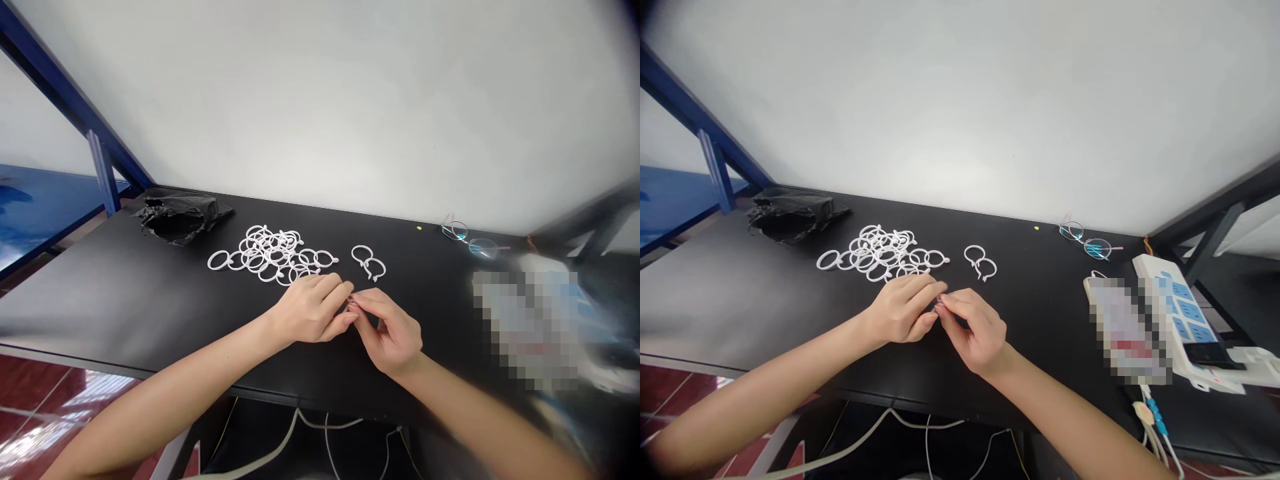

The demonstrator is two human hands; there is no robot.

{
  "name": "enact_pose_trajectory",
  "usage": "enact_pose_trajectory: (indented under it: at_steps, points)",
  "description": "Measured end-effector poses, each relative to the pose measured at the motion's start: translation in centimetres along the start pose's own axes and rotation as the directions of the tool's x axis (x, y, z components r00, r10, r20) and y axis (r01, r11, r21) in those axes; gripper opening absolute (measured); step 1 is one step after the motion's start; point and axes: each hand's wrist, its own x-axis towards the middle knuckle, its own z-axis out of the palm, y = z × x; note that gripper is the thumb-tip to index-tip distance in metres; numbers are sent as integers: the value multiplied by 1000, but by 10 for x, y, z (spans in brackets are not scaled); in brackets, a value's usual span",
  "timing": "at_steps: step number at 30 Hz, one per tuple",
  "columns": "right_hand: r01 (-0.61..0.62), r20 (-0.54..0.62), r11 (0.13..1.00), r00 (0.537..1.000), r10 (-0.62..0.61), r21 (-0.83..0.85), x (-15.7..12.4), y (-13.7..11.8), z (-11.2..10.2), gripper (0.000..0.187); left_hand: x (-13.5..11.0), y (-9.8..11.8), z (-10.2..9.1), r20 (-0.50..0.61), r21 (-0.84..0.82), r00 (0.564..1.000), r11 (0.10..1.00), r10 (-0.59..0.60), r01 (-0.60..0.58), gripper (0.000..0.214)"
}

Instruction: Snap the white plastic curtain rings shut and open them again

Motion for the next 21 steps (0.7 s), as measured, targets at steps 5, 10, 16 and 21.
enact_pose_trajectory:
  at_steps: [5, 10, 16, 21]
  points:
    - [35, -20, 995, 999, -38, -97, 0, 2, 2, 40, -1, -3, 1, 36, 4, 998, 999, -42, 42, 48]
    - [10, -16, 995, 1000, -12, -101, 1, 1, 2, 32, -3, -3, 1, 79, -8, 996, 999, -50, 51, 49]
    - [-102, 23, 993, 994, 104, -66, 0, -7, 2, 22, -5, -2, -1, 31, -4, 999, 1000, 10, -10, 47]
    - [-202, 91, 975, 973, 211, -95, 2, 5, -3, 14, -3, -9, 1, 112, 41, 993, 998, -42, 37, 45]
